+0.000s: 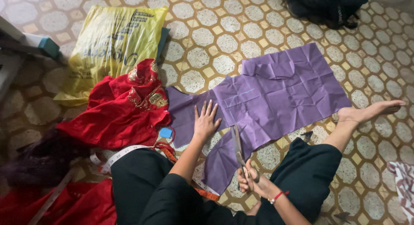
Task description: The person uses scissors to cut pieces out of a purple fabric laid on the floor. The person marks the fabric with a piece of chalk, then cuts along the lines to separate a shaped piece.
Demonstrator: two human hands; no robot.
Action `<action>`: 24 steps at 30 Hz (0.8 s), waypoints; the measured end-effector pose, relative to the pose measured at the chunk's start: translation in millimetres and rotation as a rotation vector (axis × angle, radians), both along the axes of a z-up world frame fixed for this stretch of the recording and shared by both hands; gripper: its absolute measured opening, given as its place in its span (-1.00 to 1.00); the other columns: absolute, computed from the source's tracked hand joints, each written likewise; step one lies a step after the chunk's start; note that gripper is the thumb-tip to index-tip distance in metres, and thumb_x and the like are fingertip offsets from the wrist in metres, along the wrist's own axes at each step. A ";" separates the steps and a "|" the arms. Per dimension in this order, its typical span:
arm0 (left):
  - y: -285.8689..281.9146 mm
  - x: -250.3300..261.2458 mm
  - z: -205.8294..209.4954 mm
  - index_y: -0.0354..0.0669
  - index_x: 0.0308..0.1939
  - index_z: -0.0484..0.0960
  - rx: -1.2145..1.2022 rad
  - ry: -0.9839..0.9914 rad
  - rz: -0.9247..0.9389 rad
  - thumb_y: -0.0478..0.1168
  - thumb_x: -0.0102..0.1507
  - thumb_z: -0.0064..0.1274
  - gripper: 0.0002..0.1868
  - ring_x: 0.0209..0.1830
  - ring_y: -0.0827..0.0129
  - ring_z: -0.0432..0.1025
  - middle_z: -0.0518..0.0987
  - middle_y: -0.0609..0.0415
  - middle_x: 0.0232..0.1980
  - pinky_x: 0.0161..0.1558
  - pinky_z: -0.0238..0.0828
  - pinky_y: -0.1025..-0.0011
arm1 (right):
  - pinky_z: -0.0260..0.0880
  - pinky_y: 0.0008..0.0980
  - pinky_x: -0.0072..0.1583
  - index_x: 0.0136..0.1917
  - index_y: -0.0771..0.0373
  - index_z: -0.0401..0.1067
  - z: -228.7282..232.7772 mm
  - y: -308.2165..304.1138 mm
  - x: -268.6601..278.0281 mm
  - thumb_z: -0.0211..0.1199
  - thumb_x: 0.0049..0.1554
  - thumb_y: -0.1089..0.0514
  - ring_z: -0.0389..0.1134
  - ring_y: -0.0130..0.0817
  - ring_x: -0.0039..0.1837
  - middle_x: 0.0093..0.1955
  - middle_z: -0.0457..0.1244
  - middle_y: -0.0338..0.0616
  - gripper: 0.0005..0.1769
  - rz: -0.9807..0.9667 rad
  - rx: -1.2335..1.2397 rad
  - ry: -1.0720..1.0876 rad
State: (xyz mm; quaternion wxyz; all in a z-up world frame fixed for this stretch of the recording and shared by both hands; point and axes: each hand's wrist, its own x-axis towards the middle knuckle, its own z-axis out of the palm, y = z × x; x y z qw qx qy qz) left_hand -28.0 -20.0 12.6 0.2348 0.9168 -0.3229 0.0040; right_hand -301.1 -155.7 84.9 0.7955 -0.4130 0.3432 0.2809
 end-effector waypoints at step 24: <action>-33.2 6.0 -0.2 0.00 0.59 0.11 0.032 -0.002 -0.038 0.29 0.33 -0.20 -0.17 0.68 0.11 -0.16 0.03 0.03 0.66 0.52 -0.46 -0.29 | 0.03 -0.52 -0.36 -0.04 0.11 0.24 -67.3 -102.6 8.9 -0.02 0.16 -0.50 -0.03 -0.57 -0.44 -0.37 0.00 -0.38 -0.37 0.242 -0.224 -0.035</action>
